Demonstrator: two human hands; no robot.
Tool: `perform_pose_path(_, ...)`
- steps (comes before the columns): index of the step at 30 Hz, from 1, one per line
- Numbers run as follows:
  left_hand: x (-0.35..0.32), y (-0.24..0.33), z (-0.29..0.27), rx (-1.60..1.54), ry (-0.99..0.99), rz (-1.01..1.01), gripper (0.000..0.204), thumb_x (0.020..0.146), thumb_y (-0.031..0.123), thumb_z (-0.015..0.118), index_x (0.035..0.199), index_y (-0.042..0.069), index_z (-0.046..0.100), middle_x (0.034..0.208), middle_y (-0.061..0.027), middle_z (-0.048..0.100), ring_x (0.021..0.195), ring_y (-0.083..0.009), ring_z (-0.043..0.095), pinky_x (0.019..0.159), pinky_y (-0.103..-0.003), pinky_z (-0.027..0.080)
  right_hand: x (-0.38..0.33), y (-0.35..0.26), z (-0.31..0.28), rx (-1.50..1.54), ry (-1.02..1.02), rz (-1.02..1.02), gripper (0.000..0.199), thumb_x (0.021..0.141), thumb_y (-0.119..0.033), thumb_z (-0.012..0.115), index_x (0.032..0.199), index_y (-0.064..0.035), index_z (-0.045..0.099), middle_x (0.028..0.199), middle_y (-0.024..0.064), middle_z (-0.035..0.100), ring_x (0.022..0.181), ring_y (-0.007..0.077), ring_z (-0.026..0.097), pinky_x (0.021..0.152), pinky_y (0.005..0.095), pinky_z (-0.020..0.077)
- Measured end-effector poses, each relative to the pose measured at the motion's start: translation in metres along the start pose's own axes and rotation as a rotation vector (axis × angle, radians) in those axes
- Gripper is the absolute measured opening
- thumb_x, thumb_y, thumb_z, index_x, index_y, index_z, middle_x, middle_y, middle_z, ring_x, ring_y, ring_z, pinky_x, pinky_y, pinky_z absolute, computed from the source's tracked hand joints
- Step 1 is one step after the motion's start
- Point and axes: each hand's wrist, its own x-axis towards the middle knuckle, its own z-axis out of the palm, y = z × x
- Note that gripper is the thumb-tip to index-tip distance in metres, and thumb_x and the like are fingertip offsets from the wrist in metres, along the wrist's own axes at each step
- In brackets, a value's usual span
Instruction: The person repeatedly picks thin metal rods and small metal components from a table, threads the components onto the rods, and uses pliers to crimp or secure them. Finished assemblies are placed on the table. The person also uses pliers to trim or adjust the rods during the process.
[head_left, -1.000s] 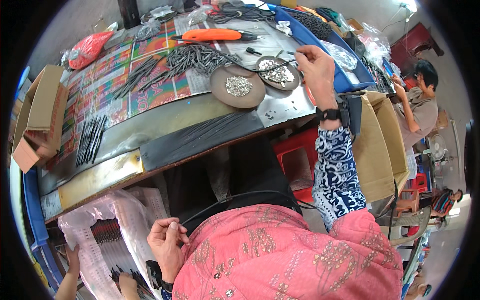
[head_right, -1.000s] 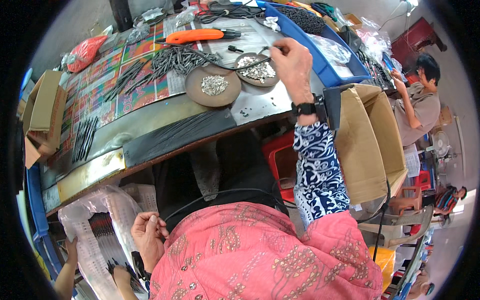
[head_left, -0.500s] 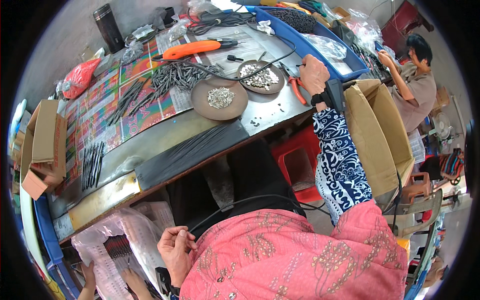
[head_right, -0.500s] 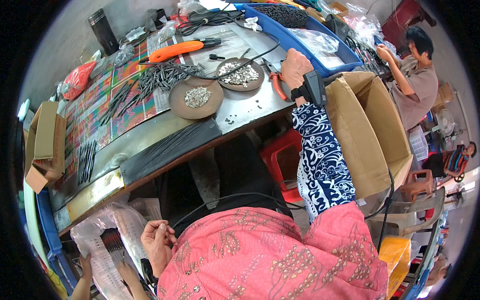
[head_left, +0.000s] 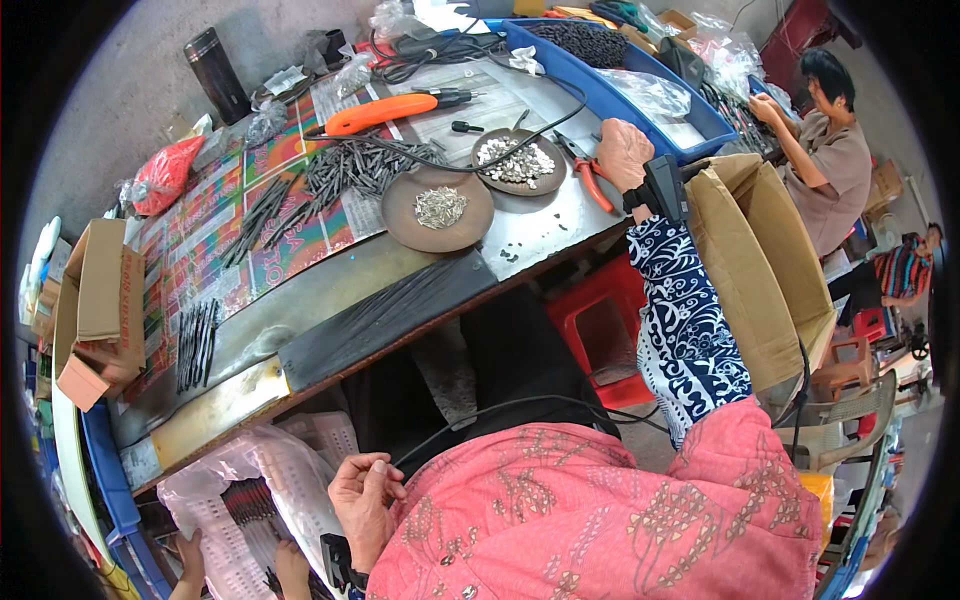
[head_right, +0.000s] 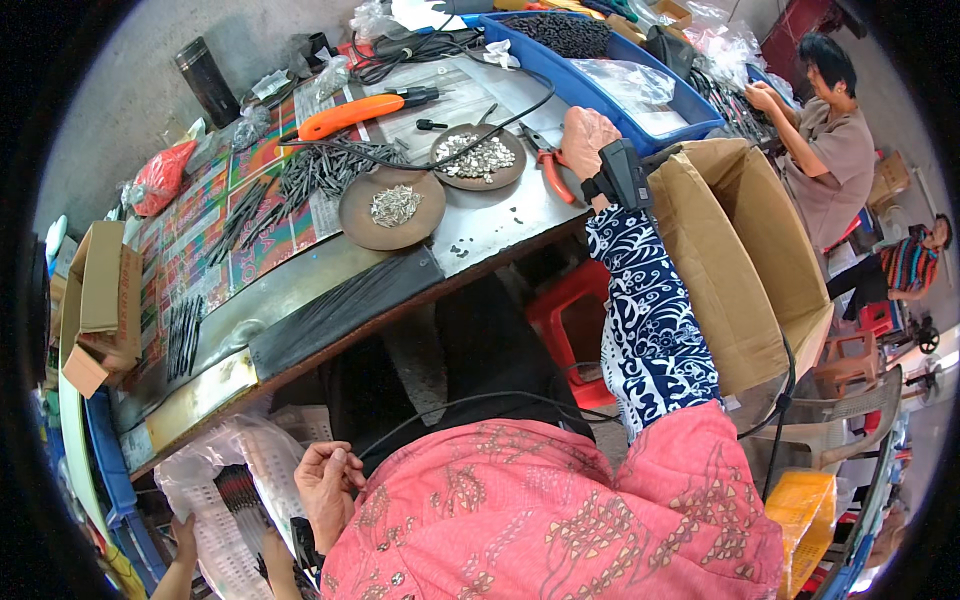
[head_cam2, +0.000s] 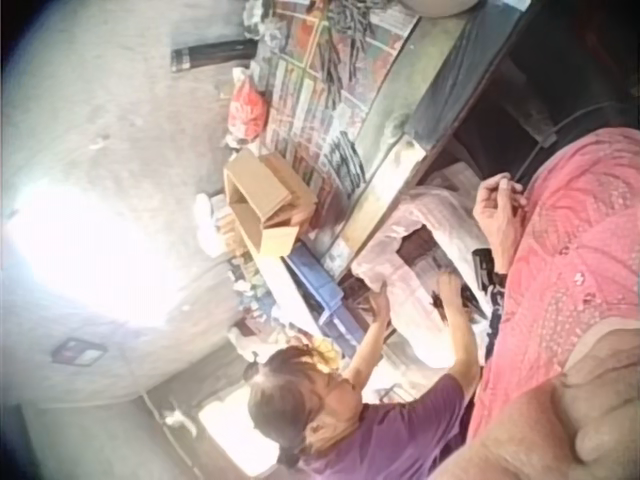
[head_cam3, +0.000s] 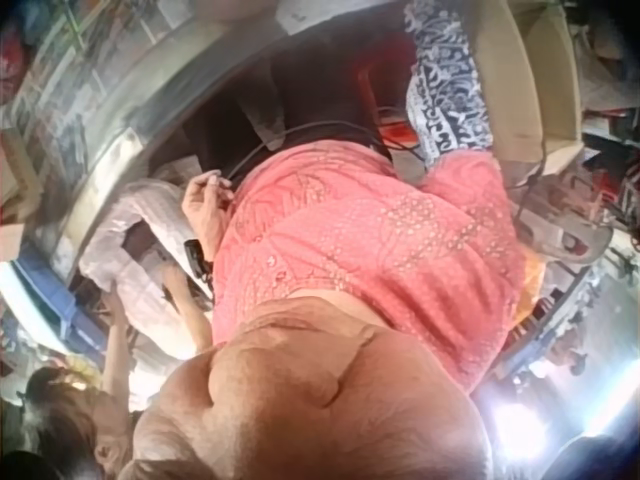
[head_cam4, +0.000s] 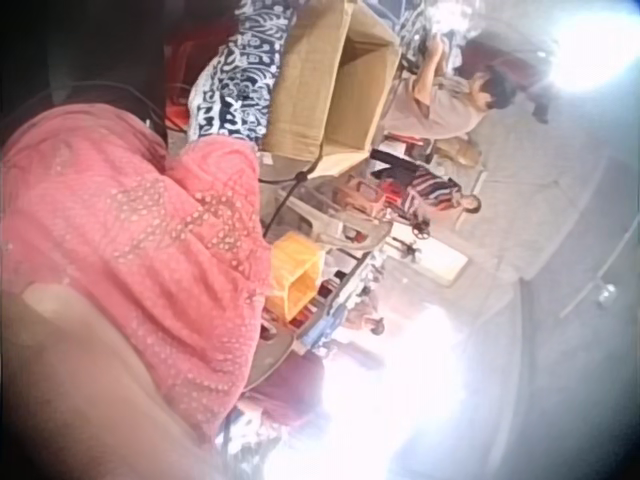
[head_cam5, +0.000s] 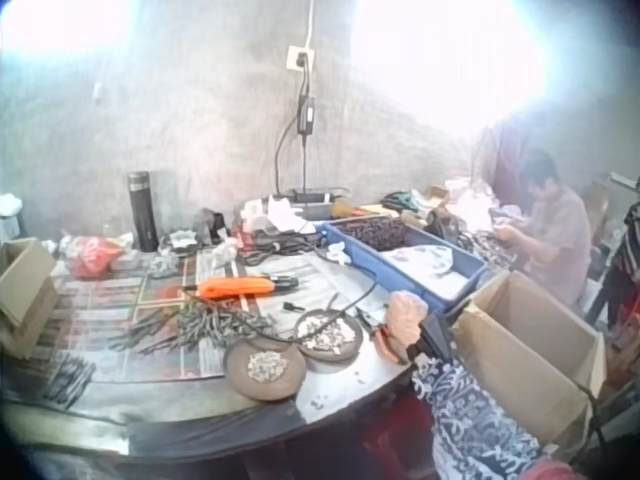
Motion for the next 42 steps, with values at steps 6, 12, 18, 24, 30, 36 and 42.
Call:
perform_pose_path(6,0.001,0.003,-0.002,0.006,0.014,-0.024,0.007,0.091,0.002,0.058,0.094,-0.005,0.06,0.074,-0.0121,0.064,0.052,-0.012,0.057,0.049,-0.021,0.047,-0.003,-0.016,-0.012,-0.053,0.134,-0.035,0.01,0.079,-0.008,0.057,0.081,-0.0028,0.065,0.089,0.0169,0.065,0.085,0.0361,0.064,0.071,0.0434,0.0532)
perform_pose_path(12,0.002,0.004,0.003,0.025,-0.017,-0.017,0.008,0.091,0.001,0.057,0.094,-0.006,0.06,0.074,-0.0116,0.064,0.053,-0.0119,0.057,0.05,-0.021,0.046,0.01,-0.08,-0.024,0.212,0.195,-0.33,0.014,0.08,-0.018,0.061,0.089,-0.0089,0.066,0.089,0.0105,0.064,0.092,0.0306,0.061,0.079,0.0413,0.0489)
perform_pose_path(18,0.0,0.004,0.001,0.037,0.013,-0.019,0.008,0.091,0.001,0.057,0.094,-0.006,0.059,0.074,-0.0115,0.064,0.053,-0.0122,0.057,0.05,-0.021,0.046,0.028,-0.145,0.004,0.235,0.031,-0.532,0.018,0.077,-0.017,0.064,0.091,-0.0072,0.068,0.091,0.0127,0.064,0.094,0.0319,0.061,0.08,0.0441,0.0497)
perform_pose_path(24,0.005,0.003,-0.003,0.039,0.045,-0.055,0.007,0.091,0.001,0.057,0.093,-0.006,0.059,0.073,-0.0121,0.063,0.052,-0.0122,0.057,0.048,-0.023,0.048,0.048,-0.155,0.027,0.216,-0.034,-0.536,0.011,0.075,-0.012,0.06,0.078,-0.0025,0.063,0.083,0.0165,0.065,0.082,0.0368,0.063,0.072,0.0468,0.0501)
perform_pose_path(30,0.015,-0.002,-0.004,0.024,0.047,-0.081,0.008,0.091,0.002,0.056,0.093,-0.005,0.059,0.072,-0.0128,0.063,0.05,-0.0129,0.056,0.046,-0.023,0.048,0.063,-0.156,0.019,0.207,-0.105,-0.485,0.014,0.071,-0.014,0.06,0.08,-0.0078,0.068,0.082,0.0146,0.067,0.082,0.0346,0.064,0.07,0.0459,0.0489)
perform_pose_path(36,0.023,-0.004,-0.003,0.005,0.039,-0.116,0.008,0.09,0.001,0.056,0.093,-0.005,0.059,0.072,-0.0128,0.063,0.049,-0.0137,0.056,0.045,-0.023,0.046,0.107,-0.16,0.01,0.304,-0.087,-0.559,0.015,0.072,-0.013,0.062,0.083,-0.007,0.069,0.081,0.0153,0.067,0.081,0.0345,0.065,0.07,0.044,0.0507)
perform_pose_path(42,0.023,-0.002,-0.007,-0.001,0.083,-0.135,0.007,0.09,0.001,0.056,0.093,-0.005,0.059,0.072,-0.0128,0.063,0.05,-0.0135,0.056,0.046,-0.022,0.046,0.147,-0.169,0.03,0.165,-0.034,-0.578,0.013,0.071,-0.011,0.062,0.082,-0.0093,0.069,0.081,0.0126,0.067,0.08,0.0329,0.065,0.066,0.044,0.0498)
